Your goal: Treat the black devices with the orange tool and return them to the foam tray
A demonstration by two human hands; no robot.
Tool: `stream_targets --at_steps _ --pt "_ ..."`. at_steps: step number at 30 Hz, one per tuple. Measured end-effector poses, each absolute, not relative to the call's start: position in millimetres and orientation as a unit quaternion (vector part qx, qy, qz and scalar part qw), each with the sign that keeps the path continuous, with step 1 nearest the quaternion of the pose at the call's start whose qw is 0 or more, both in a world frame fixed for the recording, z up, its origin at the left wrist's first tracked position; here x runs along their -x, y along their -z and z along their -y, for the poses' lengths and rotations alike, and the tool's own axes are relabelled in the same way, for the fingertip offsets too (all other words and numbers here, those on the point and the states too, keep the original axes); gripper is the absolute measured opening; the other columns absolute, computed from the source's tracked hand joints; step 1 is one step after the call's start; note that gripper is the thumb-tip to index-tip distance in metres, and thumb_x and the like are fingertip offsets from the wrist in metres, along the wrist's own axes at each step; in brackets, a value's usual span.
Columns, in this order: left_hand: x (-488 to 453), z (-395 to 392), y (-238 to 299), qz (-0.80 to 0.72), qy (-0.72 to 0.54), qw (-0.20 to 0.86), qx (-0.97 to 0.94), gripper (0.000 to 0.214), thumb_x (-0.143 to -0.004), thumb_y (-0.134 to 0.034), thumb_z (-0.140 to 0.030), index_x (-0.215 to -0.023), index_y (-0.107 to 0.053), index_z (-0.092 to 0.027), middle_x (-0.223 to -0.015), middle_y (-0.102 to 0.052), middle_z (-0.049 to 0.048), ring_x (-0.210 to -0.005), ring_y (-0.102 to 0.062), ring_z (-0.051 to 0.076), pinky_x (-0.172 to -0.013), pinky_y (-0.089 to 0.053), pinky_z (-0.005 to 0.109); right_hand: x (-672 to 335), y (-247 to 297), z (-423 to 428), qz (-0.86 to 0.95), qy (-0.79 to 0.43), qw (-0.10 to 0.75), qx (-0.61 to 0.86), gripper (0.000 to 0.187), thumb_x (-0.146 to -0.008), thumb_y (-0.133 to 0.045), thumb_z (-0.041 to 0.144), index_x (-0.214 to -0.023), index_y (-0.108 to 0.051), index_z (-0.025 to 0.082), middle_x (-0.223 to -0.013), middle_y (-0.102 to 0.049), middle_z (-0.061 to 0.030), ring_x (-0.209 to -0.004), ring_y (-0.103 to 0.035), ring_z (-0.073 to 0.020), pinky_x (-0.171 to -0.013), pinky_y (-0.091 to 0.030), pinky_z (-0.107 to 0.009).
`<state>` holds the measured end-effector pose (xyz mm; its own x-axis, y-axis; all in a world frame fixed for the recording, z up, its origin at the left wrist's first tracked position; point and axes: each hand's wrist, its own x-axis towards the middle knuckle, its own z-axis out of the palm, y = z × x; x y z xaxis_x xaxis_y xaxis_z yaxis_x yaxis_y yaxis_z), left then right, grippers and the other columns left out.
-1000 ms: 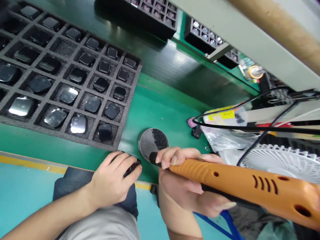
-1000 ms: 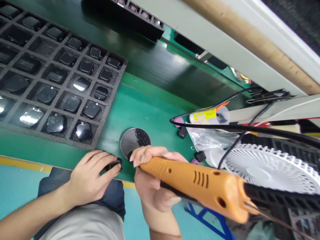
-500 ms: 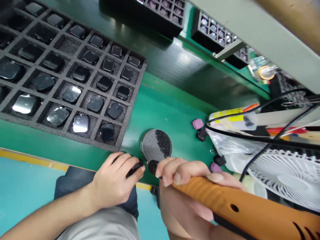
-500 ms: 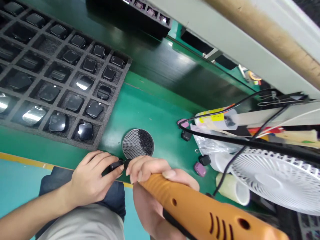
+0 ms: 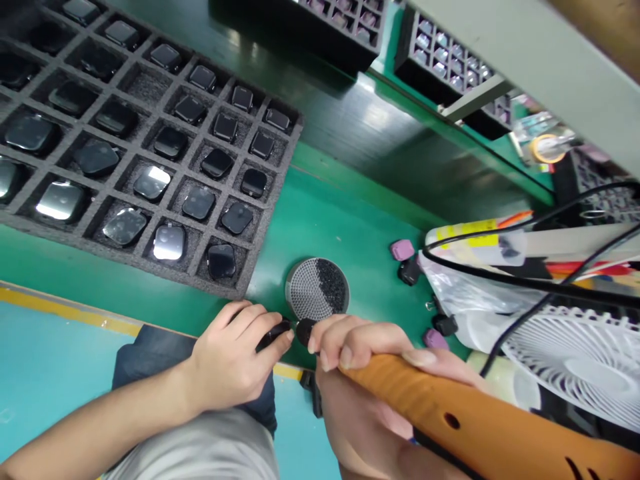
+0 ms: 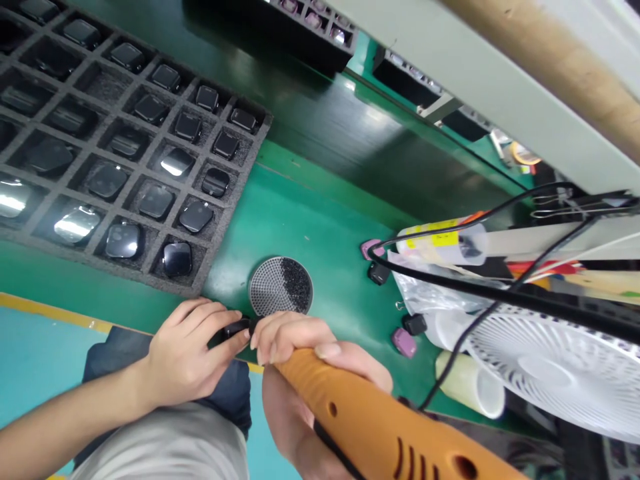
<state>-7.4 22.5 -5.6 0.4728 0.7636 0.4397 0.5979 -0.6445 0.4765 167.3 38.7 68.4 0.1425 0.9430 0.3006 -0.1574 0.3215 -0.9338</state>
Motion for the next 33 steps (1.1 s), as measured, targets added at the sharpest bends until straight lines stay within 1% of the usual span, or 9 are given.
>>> stream_targets --at_steps 8,14,17,21,23,25,29,31,33 --pt "7 -23 7 -0.404 -0.323 0.132 -0.846 0.024 -0.102 -0.064 -0.021 -0.121 -0.079 -0.021 -0.124 -0.079 0.0091 -0.112 -0.069 0.026 -0.103 -0.052 0.046 -161 -59 -31 0.505 -0.420 0.643 0.394 0.051 -0.099 -0.062 0.075 -0.132 -0.067 0.036 -0.091 -0.067 0.0025 -0.071 -0.066 -0.0195 -0.064 -0.059 -0.046" --pt "6 -24 6 -0.399 -0.334 0.114 -0.846 0.021 -0.102 -0.068 -0.020 -0.120 -0.079 -0.022 -0.120 -0.079 0.0085 -0.108 -0.070 0.026 -0.101 -0.053 0.046 -167 -60 -42 0.490 -0.446 0.646 0.379 0.057 -0.099 -0.052 0.083 -0.129 -0.069 0.038 -0.089 -0.068 0.0019 -0.068 -0.066 -0.0197 -0.061 -0.057 -0.043" --pt "7 -24 4 -0.409 -0.321 0.100 -0.849 0.023 -0.103 -0.074 -0.025 -0.125 -0.078 -0.020 -0.118 -0.080 0.0089 -0.108 -0.070 0.026 -0.100 -0.053 0.046 -175 -61 -51 0.475 -0.437 0.675 0.359 0.051 -0.099 -0.056 0.077 -0.123 -0.071 0.034 -0.088 -0.067 0.0024 -0.064 -0.064 -0.0179 -0.058 -0.057 -0.041" --pt "14 -23 3 -0.372 -0.287 0.124 -0.874 0.036 -0.104 -0.065 -0.024 -0.138 -0.074 -0.015 -0.146 -0.074 0.0140 -0.133 -0.066 0.031 -0.114 -0.051 0.051 -179 -55 -60 0.430 -0.388 0.729 0.365 0.046 -0.094 -0.068 0.071 -0.119 -0.072 0.034 -0.086 -0.067 0.0033 -0.062 -0.062 -0.0167 -0.057 -0.056 -0.038" --pt "15 -23 5 -0.358 -0.283 0.133 -0.880 0.039 -0.103 -0.060 -0.018 -0.139 -0.073 -0.013 -0.151 -0.072 0.0135 -0.137 -0.065 0.031 -0.118 -0.049 0.052 -178 -51 -63 0.414 -0.384 0.737 0.373 0.046 -0.093 -0.068 0.071 -0.120 -0.071 0.034 -0.084 -0.067 0.0039 -0.059 -0.061 -0.0161 -0.055 -0.055 -0.037" --pt "14 -23 6 -0.369 -0.290 0.128 -0.874 0.034 -0.103 -0.061 -0.019 -0.134 -0.075 -0.013 -0.145 -0.075 0.0130 -0.129 -0.068 0.030 -0.117 -0.050 0.051 -176 -48 -65 0.413 -0.385 0.733 0.380 0.047 -0.092 -0.068 0.073 -0.119 -0.070 0.034 -0.083 -0.067 0.0043 -0.058 -0.061 -0.0161 -0.055 -0.055 -0.036" --pt "10 -24 4 -0.400 -0.288 0.112 -0.863 0.027 -0.106 -0.070 -0.032 -0.126 -0.075 -0.015 -0.131 -0.078 0.0135 -0.119 -0.071 0.029 -0.110 -0.054 0.048 -172 -47 -66 0.424 -0.372 0.727 0.392 0.047 -0.092 -0.067 0.075 -0.115 -0.067 0.034 -0.082 -0.065 0.0054 -0.056 -0.059 -0.0152 -0.053 -0.053 -0.034" --pt "10 -25 2 -0.392 -0.283 0.125 -0.867 0.029 -0.106 -0.070 -0.035 -0.127 -0.075 -0.015 -0.135 -0.076 0.0150 -0.124 -0.070 0.031 -0.113 -0.054 0.049 -172 -48 -67 0.424 -0.370 0.724 0.398 0.047 -0.092 -0.066 0.076 -0.114 -0.067 0.034 -0.081 -0.065 0.0057 -0.055 -0.059 -0.0150 -0.052 -0.053 -0.034" --pt "12 -25 2 -0.375 -0.283 0.145 -0.871 0.029 -0.106 -0.067 -0.030 -0.128 -0.074 -0.014 -0.142 -0.073 0.0159 -0.132 -0.067 0.032 -0.118 -0.051 0.051 -172 -48 -68 0.422 -0.370 0.723 0.403 0.048 -0.092 -0.066 0.077 -0.114 -0.067 0.034 -0.080 -0.065 0.0059 -0.055 -0.059 -0.0152 -0.052 -0.054 -0.034"
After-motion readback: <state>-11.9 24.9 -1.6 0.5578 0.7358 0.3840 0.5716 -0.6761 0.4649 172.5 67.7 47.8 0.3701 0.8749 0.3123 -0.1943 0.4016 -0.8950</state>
